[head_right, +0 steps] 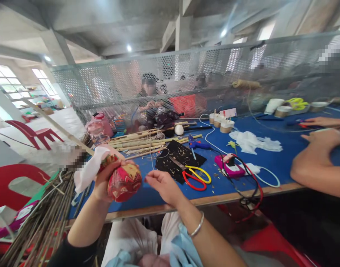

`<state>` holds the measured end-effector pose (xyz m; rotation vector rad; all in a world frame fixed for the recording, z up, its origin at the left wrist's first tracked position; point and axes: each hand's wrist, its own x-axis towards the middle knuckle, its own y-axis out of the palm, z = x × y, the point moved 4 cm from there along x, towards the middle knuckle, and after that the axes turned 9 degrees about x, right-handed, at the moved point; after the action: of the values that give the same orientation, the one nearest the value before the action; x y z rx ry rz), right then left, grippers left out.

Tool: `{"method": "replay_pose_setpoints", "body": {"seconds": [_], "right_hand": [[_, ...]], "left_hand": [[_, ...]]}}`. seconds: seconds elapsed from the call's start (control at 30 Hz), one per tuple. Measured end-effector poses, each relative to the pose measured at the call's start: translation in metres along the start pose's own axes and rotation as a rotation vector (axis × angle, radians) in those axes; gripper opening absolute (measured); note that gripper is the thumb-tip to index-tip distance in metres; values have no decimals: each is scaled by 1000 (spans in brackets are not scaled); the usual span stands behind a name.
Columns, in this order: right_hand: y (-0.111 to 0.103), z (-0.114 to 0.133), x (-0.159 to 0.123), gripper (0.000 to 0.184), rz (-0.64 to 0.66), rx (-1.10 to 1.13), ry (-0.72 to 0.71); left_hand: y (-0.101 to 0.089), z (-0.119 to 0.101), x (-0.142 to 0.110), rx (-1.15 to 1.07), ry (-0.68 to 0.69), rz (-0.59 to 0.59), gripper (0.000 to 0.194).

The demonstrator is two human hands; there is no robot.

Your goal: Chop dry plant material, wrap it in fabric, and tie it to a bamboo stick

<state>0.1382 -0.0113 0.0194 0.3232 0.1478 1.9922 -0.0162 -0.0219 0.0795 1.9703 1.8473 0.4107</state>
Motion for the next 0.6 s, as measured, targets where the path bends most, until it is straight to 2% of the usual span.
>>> {"method": "replay_pose_setpoints", "body": {"seconds": [0.1, 0.2, 0.27, 0.33, 0.4, 0.5, 0.6], "right_hand": [[-10, -1, 4, 43, -96, -30, -31], [-5, 2, 2, 61, -188, -49, -120], [7, 9, -4, 81, -204, -62, -223], [24, 14, -12, 89, -152, -29, -295], [37, 17, -16, 79, -131, -2, -337], [42, 16, -14, 56, -222, -45, -403], [39, 10, -5, 54, -244, -52, -419]], "left_hand": [[4, -3, -1, -32, -57, -5, 20], [9, 6, 2, -39, -101, -78, 21], [13, 12, 4, -24, -35, -141, 23], [15, 19, 4, -24, 74, -183, 21], [17, 26, 4, -38, 146, -201, 18], [14, 35, 6, -26, 145, -251, 17], [8, 33, 13, 28, 140, -291, 19]]}}
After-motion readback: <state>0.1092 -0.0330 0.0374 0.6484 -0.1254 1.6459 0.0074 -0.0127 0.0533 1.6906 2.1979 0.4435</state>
